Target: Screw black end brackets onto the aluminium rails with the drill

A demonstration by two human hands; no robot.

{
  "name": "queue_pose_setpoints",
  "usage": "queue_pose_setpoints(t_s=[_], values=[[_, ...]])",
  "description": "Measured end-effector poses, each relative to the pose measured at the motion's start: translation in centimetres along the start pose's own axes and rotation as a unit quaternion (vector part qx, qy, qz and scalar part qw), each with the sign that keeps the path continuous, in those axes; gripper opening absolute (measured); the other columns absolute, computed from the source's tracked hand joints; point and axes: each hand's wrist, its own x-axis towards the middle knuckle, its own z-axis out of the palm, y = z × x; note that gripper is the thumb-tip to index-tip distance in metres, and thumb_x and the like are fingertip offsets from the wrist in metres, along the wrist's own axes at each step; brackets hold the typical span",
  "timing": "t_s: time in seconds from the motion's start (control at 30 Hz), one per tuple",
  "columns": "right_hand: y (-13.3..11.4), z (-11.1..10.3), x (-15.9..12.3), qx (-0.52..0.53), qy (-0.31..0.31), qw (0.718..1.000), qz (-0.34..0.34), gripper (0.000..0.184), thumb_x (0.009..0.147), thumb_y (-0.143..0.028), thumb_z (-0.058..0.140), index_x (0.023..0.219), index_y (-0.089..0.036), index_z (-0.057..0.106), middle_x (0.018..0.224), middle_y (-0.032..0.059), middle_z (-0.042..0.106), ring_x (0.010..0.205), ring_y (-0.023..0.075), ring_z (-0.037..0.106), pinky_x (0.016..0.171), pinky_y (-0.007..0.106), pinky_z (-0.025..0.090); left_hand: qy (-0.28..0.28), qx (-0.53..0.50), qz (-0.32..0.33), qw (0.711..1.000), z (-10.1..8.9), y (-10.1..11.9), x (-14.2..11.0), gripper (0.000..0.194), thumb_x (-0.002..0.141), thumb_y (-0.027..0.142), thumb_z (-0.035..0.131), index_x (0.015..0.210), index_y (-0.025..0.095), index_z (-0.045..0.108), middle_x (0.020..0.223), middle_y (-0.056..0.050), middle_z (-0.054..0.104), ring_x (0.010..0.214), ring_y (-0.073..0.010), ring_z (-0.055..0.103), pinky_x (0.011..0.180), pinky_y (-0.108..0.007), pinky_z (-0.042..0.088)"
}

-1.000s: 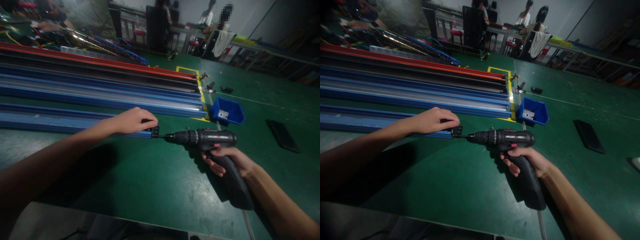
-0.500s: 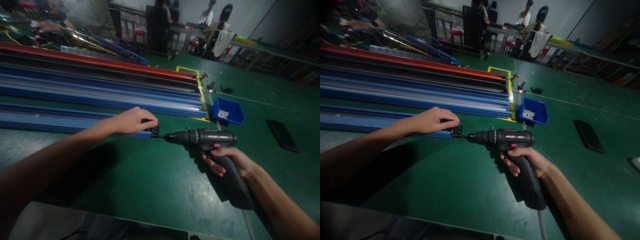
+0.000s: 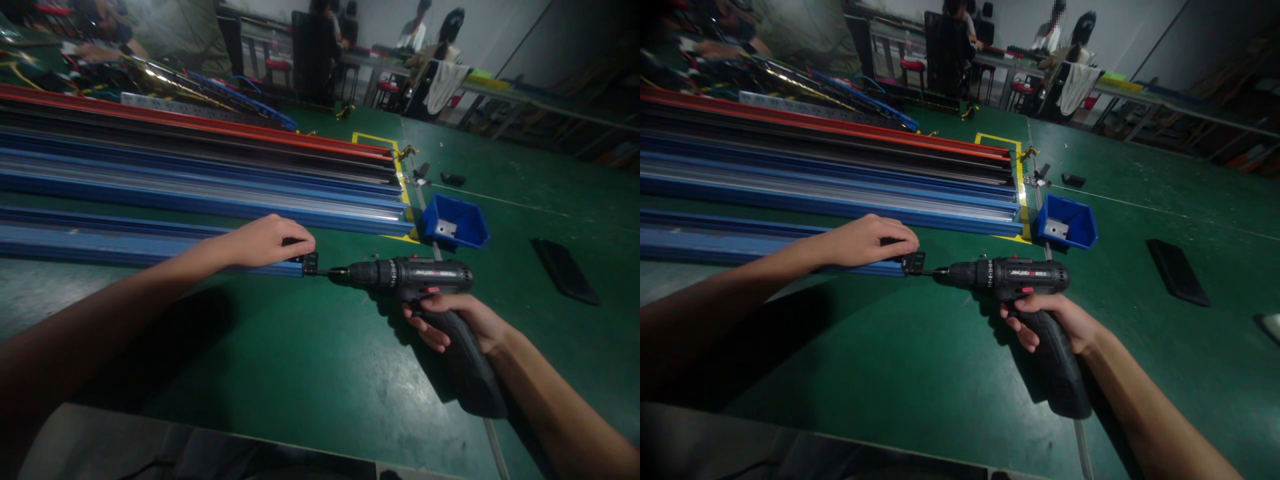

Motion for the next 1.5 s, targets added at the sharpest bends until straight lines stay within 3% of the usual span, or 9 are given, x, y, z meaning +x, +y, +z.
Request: queue_pose_setpoints(t_s=[1.13, 1.5], values=[[0.05, -0.06, 0.03, 0.005, -0.009, 1.000, -0.003, 0.022, 0.087, -0.023, 0.068, 0.099, -0.005, 0.074, 0.076, 0.0060, 0.068, 0.047, 0.0074, 0.058, 0.049, 0.020, 0.055, -0.006, 0.014, -0.001, 1.000, 0.04, 0.01, -0.05, 0.034, 0.102, 0.042, 0.048, 0.105, 0.021, 0.075, 0.107, -0.001, 0.077, 0.098, -0.0149, 0.070, 0.090, -0.023, 0.047], [0.09, -0.34, 0.15, -0.011, -0.020, 1.000, -0.018, 0.031, 0.087, -0.024, 0.067, 0.107, -0.002, 0.074, 0.094, 0.0174, 0.075, 0.053, 0.0103, 0.063, 0.055, 0.023, 0.058, -0.007, 0.012, -0.004, 1.000, -0.05, 0.12, -0.01, 0.034, 0.102, 0.042, 0.049, 0.104, 0.022, 0.076, 0.106, 0.000, 0.077, 0.096, -0.0148, 0.070, 0.089, -0.023, 0.047]])
